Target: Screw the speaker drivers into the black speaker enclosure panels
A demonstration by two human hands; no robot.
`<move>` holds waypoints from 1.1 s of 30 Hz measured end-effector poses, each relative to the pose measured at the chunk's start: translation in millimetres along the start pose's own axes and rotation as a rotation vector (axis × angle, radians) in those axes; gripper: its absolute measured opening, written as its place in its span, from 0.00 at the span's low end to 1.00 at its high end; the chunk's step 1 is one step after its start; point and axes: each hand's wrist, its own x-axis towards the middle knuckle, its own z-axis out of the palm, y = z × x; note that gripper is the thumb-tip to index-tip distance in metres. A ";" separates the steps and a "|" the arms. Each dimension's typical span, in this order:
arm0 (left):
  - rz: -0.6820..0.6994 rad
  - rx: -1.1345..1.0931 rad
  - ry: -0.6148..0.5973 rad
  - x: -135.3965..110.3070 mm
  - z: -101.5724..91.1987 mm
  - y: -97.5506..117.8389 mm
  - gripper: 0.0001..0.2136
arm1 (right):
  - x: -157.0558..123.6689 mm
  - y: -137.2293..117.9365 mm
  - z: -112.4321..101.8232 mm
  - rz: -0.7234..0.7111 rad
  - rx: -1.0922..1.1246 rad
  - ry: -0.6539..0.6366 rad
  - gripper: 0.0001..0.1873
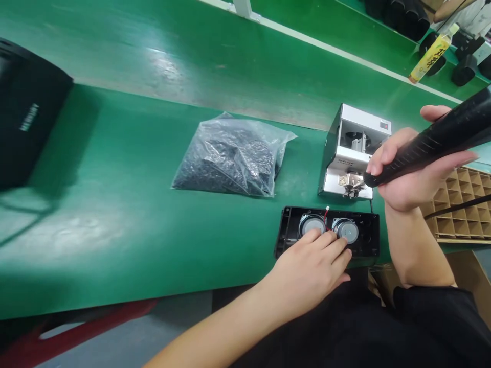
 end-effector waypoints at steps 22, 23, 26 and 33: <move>-0.019 -0.057 0.094 -2.5 0.5 -3.4 0.10 | -11.3 6.6 1.8 0.053 -0.050 -0.047 0.38; -0.019 -0.058 0.096 -2.9 0.8 -3.4 0.10 | -11.4 6.9 1.4 0.047 -0.045 -0.062 0.37; -0.024 -0.060 0.093 -3.7 1.3 -3.3 0.10 | -12.8 7.3 2.0 0.048 -0.057 -0.056 0.37; -0.024 -0.065 0.107 -2.9 1.8 -3.4 0.09 | -15.7 10.6 3.4 0.005 0.042 -0.088 0.34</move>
